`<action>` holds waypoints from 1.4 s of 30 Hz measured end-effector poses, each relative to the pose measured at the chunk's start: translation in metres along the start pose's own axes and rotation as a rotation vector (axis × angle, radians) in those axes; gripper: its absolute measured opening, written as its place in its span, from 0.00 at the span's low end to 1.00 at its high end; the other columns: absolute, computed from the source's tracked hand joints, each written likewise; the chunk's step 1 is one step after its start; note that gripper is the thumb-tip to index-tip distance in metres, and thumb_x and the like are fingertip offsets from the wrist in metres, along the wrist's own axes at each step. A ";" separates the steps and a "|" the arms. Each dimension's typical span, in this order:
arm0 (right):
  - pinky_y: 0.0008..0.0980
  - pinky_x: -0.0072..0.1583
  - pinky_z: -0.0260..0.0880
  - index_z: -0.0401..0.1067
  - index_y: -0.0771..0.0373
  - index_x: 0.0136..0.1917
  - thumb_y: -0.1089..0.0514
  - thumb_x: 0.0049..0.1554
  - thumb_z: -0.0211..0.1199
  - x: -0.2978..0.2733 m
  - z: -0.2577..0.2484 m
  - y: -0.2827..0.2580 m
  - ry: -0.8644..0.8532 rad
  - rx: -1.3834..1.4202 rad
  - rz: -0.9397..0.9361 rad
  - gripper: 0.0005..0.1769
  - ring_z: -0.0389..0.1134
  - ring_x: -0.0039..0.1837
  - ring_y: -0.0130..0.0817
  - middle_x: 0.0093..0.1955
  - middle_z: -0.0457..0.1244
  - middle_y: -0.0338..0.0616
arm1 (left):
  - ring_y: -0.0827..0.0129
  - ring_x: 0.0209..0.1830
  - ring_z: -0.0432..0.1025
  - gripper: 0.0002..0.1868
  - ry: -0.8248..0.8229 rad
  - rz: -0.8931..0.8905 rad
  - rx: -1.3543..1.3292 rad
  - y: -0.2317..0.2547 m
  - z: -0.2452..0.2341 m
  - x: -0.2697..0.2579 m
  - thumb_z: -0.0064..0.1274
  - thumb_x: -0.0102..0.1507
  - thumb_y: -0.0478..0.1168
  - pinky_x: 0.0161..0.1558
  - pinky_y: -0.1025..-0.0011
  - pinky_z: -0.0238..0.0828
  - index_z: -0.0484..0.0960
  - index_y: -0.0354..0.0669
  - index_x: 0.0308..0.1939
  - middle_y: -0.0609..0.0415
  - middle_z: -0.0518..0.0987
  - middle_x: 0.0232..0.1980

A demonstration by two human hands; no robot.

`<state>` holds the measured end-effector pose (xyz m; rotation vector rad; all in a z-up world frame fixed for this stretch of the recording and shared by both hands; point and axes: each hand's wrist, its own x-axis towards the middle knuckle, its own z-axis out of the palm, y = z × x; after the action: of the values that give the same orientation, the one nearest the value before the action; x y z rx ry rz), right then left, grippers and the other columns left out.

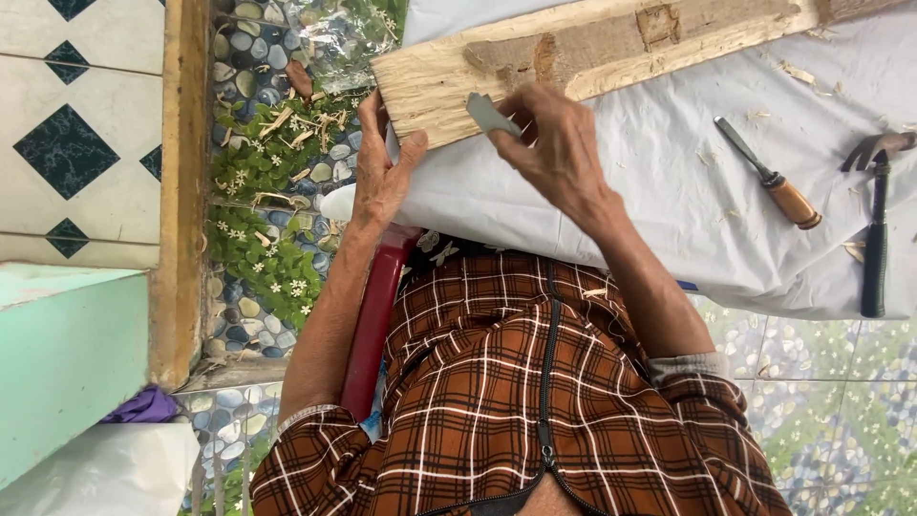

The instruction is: Sanding a wooden plank with sandpaper and scraping it with a chisel to smooth the surface.

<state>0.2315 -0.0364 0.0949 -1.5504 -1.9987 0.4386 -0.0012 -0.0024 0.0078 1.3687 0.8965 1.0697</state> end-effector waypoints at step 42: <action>0.24 0.26 0.54 0.52 0.53 0.73 0.63 0.66 0.56 -0.012 0.063 0.017 0.086 -0.267 -0.007 0.25 0.54 0.24 0.24 0.36 0.68 0.36 | 0.56 0.64 0.73 0.34 0.084 0.061 0.141 -0.003 -0.005 0.009 0.45 0.73 0.64 0.60 0.55 0.83 0.58 0.48 0.72 0.44 0.75 0.65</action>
<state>0.2082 -0.0376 0.0324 -1.6886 -2.0591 0.1022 -0.0028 0.0083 0.0055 1.4839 1.0130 1.1349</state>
